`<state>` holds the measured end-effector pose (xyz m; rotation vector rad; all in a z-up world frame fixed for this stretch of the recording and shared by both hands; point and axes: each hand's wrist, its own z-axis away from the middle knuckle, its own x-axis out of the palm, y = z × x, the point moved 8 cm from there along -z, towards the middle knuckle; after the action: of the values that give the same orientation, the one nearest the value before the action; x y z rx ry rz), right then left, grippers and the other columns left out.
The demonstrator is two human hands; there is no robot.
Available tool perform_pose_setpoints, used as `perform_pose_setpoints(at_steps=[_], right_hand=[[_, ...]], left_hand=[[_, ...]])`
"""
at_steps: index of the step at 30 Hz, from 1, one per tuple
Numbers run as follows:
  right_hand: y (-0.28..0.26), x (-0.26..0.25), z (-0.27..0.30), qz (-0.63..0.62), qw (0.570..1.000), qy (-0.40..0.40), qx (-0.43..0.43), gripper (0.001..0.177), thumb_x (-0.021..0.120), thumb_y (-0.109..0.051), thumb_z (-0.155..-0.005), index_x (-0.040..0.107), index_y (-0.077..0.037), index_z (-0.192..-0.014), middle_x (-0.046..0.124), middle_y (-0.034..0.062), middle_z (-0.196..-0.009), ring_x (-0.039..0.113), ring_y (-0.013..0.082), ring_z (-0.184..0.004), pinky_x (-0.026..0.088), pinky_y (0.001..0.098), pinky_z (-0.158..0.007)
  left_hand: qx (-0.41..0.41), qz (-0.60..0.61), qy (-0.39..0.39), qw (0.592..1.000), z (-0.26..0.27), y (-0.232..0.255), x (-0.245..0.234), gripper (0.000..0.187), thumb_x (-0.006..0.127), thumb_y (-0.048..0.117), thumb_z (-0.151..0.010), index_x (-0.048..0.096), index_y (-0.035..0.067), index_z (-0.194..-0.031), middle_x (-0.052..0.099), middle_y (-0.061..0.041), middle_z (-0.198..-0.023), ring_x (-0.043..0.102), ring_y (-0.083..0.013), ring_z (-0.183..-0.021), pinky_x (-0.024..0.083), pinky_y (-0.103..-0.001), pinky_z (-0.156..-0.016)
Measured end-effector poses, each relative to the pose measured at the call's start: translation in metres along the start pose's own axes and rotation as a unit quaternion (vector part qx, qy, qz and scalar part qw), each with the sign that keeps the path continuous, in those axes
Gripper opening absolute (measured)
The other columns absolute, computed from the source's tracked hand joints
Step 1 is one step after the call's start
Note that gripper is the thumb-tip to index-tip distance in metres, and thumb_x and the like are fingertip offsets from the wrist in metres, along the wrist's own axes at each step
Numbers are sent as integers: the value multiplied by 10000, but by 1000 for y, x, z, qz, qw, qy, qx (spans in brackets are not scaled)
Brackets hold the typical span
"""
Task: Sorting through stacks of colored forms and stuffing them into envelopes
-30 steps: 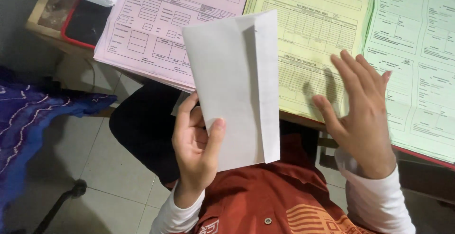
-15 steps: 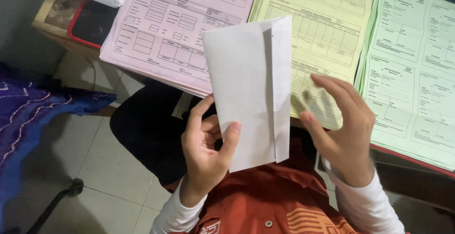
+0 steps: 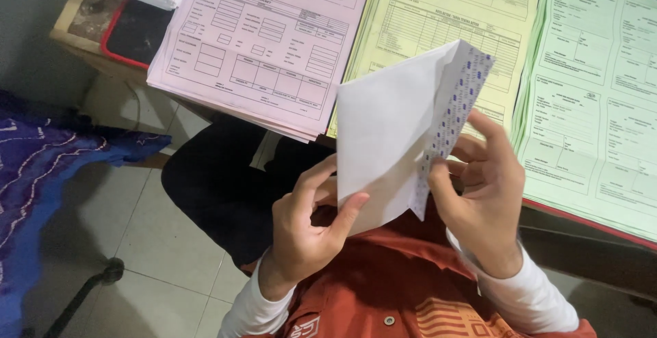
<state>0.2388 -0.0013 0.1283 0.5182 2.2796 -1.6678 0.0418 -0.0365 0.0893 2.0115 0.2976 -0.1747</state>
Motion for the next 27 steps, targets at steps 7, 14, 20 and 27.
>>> perform_pose_setpoints(at_steps=[7, 14, 20, 27], right_hand=[[10, -15, 4, -135, 990, 30, 32, 386, 653, 112, -927, 424, -150, -1092, 412, -31, -691, 381, 28, -508, 379, 165, -493], [47, -20, 10, -82, 995, 27, 48, 251, 785, 63, -878, 737, -44, -1100, 569, 41, -765, 423, 83, -646, 302, 215, -551], [49, -18, 13, -82, 996, -12, 13, 121, 732, -137, -926, 752, -22, -956, 743, 100, -941, 674, 151, -846, 520, 263, -702], [36, -12, 9, -44, 995, -81, -38, 249, 695, -234, -910, 757, -6, -990, 766, 75, -762, 370, 51, -444, 244, 230, -454]], left_hand=[[-63, 86, -11, 994, 0, -21, -3, 573, 710, 108, -981, 417, 8, -1462, 761, -137, -940, 673, -127, -707, 600, -248, -690], [-16, 63, -37, 997, 7, -27, 0, 577, 722, 173, -1000, 457, 58, -1500, 778, -106, -1063, 709, -128, -799, 629, -270, -810], [43, 62, -75, 994, 3, -13, 3, 657, 742, 66, -1011, 372, 26, -1553, 772, -77, -958, 590, -103, -688, 581, -239, -743], [1, 62, -65, 996, 3, -18, 1, 649, 752, 83, -980, 412, -20, -1523, 671, -42, -759, 501, -99, -651, 540, -220, -676]])
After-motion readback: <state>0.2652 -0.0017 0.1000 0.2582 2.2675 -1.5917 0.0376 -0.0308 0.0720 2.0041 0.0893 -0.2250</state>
